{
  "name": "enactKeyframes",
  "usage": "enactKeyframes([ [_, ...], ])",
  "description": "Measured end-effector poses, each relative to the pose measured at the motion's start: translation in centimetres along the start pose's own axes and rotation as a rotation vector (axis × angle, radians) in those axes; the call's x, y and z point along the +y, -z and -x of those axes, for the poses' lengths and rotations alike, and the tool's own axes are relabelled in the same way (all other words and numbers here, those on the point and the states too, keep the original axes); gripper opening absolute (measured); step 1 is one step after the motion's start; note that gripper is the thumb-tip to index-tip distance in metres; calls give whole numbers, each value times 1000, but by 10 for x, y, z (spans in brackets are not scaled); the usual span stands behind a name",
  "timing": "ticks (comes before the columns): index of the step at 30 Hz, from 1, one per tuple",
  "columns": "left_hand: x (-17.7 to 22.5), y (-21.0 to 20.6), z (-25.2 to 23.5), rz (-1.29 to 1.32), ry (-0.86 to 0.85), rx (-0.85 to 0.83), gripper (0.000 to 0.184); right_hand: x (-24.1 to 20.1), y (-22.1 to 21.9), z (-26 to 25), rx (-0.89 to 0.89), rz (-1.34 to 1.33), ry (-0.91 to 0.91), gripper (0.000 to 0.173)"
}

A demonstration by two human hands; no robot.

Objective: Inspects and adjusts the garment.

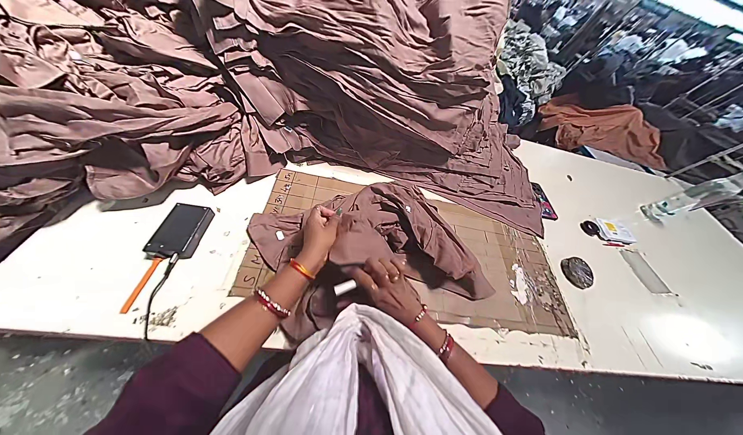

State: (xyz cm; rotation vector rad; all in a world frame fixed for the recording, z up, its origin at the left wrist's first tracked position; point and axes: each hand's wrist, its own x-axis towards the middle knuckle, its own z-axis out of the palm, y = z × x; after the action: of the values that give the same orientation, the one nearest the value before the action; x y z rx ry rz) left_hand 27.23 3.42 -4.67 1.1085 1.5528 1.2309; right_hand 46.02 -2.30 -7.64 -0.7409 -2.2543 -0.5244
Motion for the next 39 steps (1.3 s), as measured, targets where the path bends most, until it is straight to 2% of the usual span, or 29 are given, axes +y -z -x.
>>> enactKeyframes([
  [1,1,1,-7,76,161,-24,22,1,-10,3,-59,24,-53,23],
  [2,1,2,-12,128,253,-40,22,5,-20,3,-50,-21,-133,30],
  [5,7,8,-14,306,319,-15,25,24,-31,-9,-71,-204,-385,34],
  [8,12,11,-10,453,310,95,28,41,-28,-18,-147,-315,-478,39],
  [9,9,11,-8,444,233,126,33,45,-27,-20,-132,-328,-501,38],
  [10,3,11,-5,379,84,130,40,47,-23,-24,-99,-342,-527,37],
  [13,-23,12,5,-128,-679,64,59,43,-1,-39,-3,-376,-557,31],
  [14,-24,13,9,-303,-890,37,53,40,6,-42,9,-385,-538,27],
  [15,-22,14,13,-449,-1048,8,39,36,13,-45,6,-397,-523,24],
  [16,-18,14,18,-548,-1158,-8,23,31,20,-48,-6,-398,-520,22],
  [17,-14,15,23,-583,-1193,-34,18,27,28,-49,-28,-395,-528,21],
  [19,-2,21,32,-491,-1144,-178,29,26,40,-45,-69,-409,-563,18],
  [20,5,26,34,-341,-1104,-314,37,29,44,-42,-85,-465,-603,17],
  [23,19,38,45,188,-873,-966,45,38,49,-26,-72,-809,-810,8],
  [25,26,36,53,283,-651,-1303,43,42,58,-27,-55,-1067,-868,12],
  [26,27,36,53,222,-532,-1385,42,45,64,-28,-81,-1129,-868,16],
  [27,28,39,48,78,-448,-1388,42,53,70,-29,-116,-1141,-850,18],
  [29,31,49,33,-322,-400,-1186,43,75,83,-22,-181,-1081,-757,9],
  [30,31,54,24,-436,-409,-1071,44,84,87,-17,-214,-1034,-664,2],
  [32,22,59,12,-513,-580,-844,39,91,88,-13,-241,-994,-468,23],
  [34,16,62,8,-385,-786,-649,32,88,86,-12,-188,-1056,-398,25],
  [35,13,62,9,-252,-836,-613,29,87,86,-11,-139,-1083,-423,23],
  [36,14,61,11,-108,-844,-632,25,85,85,-11,-66,-1098,-476,21],
  [39,26,62,26,174,-822,-833,12,74,80,-21,212,-1109,-631,13],
])
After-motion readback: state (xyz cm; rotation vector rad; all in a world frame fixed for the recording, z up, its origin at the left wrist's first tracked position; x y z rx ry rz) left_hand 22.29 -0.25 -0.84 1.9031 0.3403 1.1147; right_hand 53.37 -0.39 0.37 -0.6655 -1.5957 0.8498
